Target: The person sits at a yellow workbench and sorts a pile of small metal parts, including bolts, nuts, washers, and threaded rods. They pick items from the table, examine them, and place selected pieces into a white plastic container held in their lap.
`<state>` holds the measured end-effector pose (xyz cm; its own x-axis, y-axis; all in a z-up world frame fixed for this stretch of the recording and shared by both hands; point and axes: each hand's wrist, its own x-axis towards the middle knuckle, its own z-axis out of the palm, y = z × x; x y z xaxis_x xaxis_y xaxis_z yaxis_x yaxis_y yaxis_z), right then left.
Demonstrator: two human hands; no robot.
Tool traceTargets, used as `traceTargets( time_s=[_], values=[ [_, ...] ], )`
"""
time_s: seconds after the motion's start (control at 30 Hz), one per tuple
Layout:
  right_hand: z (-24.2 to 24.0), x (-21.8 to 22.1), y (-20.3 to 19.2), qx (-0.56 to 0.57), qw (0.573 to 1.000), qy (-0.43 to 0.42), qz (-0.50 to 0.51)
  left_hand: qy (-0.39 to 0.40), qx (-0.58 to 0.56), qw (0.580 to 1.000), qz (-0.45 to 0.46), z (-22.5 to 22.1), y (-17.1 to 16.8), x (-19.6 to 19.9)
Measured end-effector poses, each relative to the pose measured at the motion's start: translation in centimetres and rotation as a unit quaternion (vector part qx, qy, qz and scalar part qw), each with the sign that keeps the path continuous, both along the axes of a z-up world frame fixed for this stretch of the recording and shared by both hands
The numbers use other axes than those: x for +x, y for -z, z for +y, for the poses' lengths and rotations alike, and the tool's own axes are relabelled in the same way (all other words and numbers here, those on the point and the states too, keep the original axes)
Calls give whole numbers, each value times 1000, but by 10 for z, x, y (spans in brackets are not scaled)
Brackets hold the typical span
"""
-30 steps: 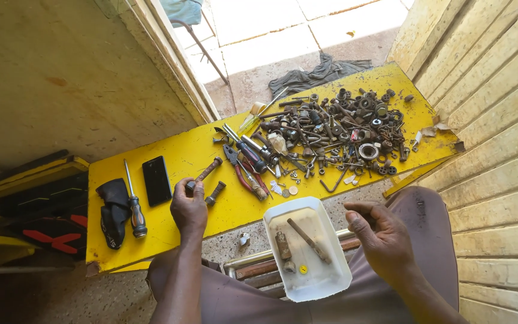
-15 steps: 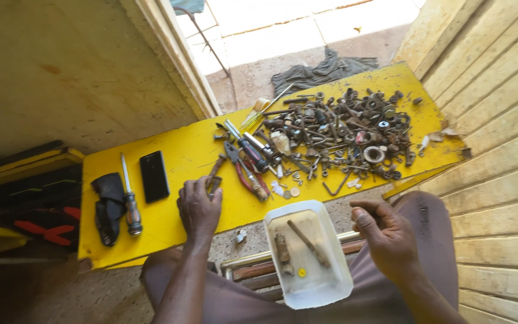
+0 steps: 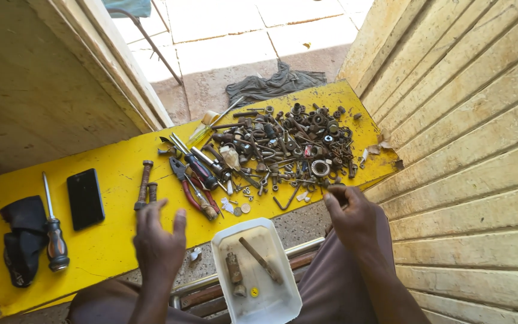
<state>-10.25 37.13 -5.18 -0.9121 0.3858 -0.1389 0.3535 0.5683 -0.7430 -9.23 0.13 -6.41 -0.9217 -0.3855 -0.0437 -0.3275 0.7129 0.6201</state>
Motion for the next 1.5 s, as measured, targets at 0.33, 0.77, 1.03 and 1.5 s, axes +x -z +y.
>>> traceTargets(
  time_s=[0.33, 0.77, 1.03, 1.5],
  values=[
    [30, -88, 57, 170, 975, -144, -15, 130, 96, 986, 41, 82, 15, 63],
    [-65, 35, -44, -45, 903, -406, 132, 108, 125, 985, 59, 81, 16, 62],
    [-109, 58, -28, 232, 785, -570, -72, 97, 111, 988, 41, 78, 15, 63],
    [42, -11, 15, 105, 991, -24, -83, 97, 107, 989, 36, 80, 15, 60]
  ],
)
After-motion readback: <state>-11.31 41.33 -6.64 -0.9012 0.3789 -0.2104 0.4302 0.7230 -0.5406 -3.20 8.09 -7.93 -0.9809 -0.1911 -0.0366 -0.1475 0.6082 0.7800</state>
